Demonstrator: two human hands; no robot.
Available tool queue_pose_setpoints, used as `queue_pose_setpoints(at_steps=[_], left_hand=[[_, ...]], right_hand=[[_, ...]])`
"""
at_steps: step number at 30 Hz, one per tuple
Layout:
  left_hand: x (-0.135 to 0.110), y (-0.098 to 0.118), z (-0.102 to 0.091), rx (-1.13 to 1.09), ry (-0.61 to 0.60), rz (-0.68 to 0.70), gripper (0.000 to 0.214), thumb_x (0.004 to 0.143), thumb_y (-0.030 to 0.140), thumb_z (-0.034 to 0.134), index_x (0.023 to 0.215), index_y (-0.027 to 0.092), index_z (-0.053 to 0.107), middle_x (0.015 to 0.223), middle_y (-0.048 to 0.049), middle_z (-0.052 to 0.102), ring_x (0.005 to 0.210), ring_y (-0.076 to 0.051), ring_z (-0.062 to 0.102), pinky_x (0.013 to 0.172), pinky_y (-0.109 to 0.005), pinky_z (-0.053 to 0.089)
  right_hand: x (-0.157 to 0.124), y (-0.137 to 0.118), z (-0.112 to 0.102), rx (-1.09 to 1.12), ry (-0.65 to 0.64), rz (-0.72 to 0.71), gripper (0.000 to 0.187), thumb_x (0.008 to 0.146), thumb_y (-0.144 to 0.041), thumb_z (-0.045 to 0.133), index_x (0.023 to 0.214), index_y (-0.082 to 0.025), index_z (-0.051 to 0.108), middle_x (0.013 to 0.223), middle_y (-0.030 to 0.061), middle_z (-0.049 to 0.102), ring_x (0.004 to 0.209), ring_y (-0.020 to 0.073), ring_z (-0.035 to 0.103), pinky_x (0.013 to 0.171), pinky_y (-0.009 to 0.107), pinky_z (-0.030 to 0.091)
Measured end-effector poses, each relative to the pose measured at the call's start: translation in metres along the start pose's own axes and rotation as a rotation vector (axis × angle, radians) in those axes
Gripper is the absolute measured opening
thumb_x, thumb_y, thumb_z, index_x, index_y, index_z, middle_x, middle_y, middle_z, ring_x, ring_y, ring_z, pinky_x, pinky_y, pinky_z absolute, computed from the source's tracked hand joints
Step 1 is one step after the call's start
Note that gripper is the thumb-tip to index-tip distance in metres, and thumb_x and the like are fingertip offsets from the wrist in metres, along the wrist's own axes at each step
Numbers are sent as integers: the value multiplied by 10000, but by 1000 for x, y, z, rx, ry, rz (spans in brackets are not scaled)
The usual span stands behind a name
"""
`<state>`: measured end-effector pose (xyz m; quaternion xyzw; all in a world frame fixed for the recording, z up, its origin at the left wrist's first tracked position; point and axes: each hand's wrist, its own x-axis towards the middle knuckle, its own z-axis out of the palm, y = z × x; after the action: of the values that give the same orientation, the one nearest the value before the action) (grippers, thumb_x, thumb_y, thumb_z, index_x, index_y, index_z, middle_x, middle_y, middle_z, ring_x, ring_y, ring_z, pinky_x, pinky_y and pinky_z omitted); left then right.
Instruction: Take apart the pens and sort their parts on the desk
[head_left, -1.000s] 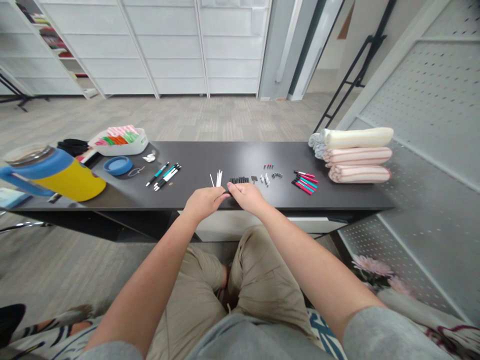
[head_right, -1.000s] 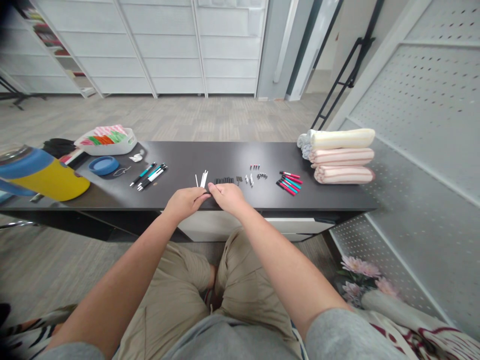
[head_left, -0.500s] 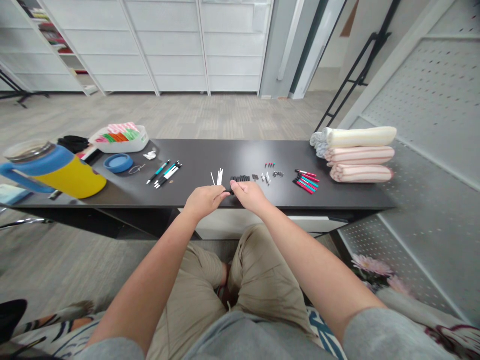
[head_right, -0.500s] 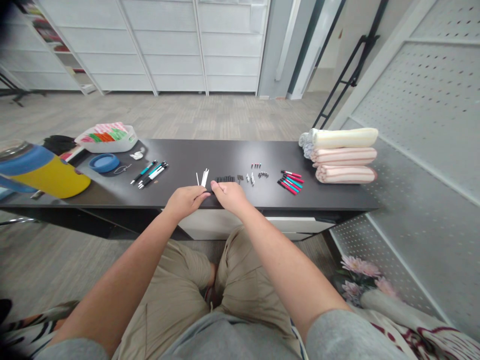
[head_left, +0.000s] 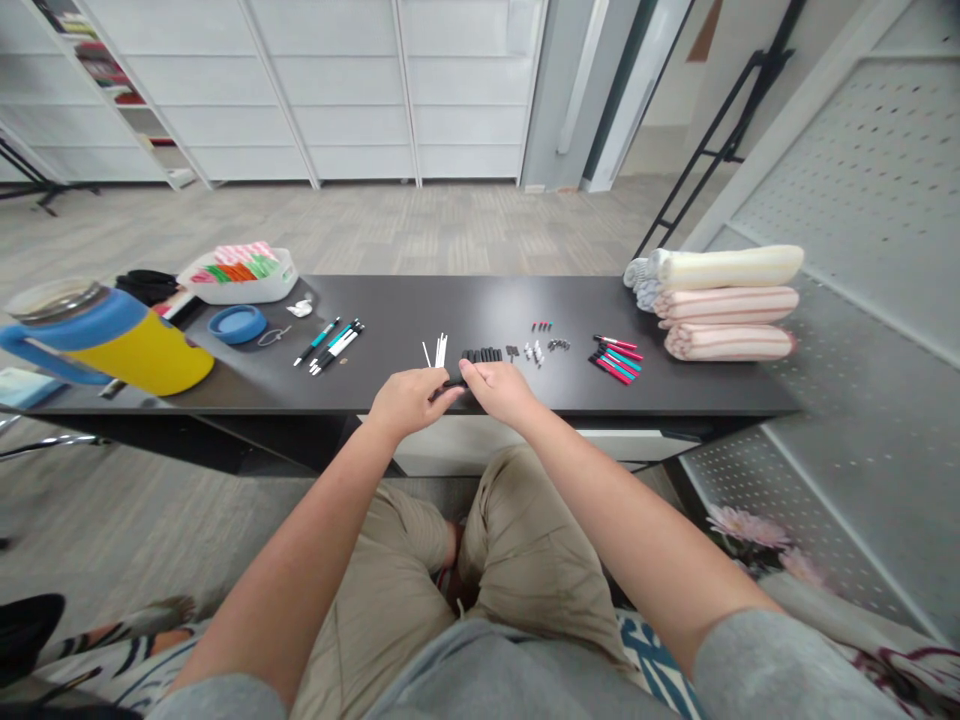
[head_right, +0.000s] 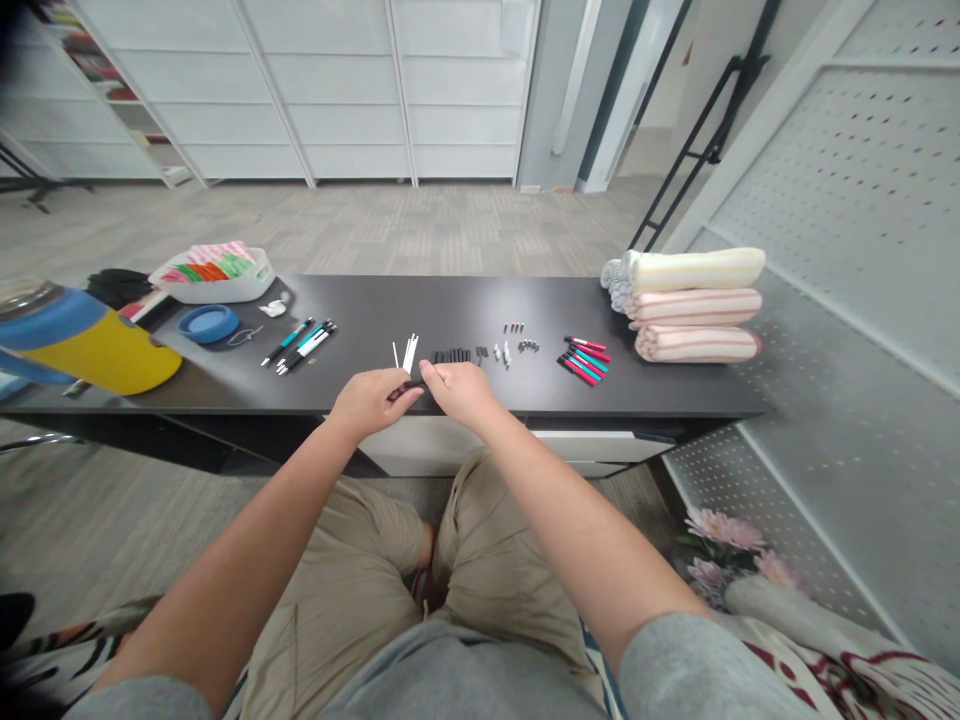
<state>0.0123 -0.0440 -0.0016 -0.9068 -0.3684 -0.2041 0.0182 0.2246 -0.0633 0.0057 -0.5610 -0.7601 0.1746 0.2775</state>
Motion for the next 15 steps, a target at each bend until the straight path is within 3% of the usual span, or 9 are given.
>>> queue_pose_setpoints(at_steps=[4,15], left_hand=[[-1,0,4,50,-12,31,349,1057,523,514,1070,213,676,956,-85,757,862,-236,707,696,-318,443],[2,3,4,82,-26,32,380,1103,459,420,952,202,656,887,-81,741,817,-225,696,676,-320,433]], right_hand=[[2,0,1,-26,-69,-45,607,1081,-554,331,654,-224,608,675,33,618,653,175,491,604,321,206],[1,0,-2,45,-56,-55,626,1093,-539,295,655,-207,594,651,14,576,637,149,487,610,303,235]])
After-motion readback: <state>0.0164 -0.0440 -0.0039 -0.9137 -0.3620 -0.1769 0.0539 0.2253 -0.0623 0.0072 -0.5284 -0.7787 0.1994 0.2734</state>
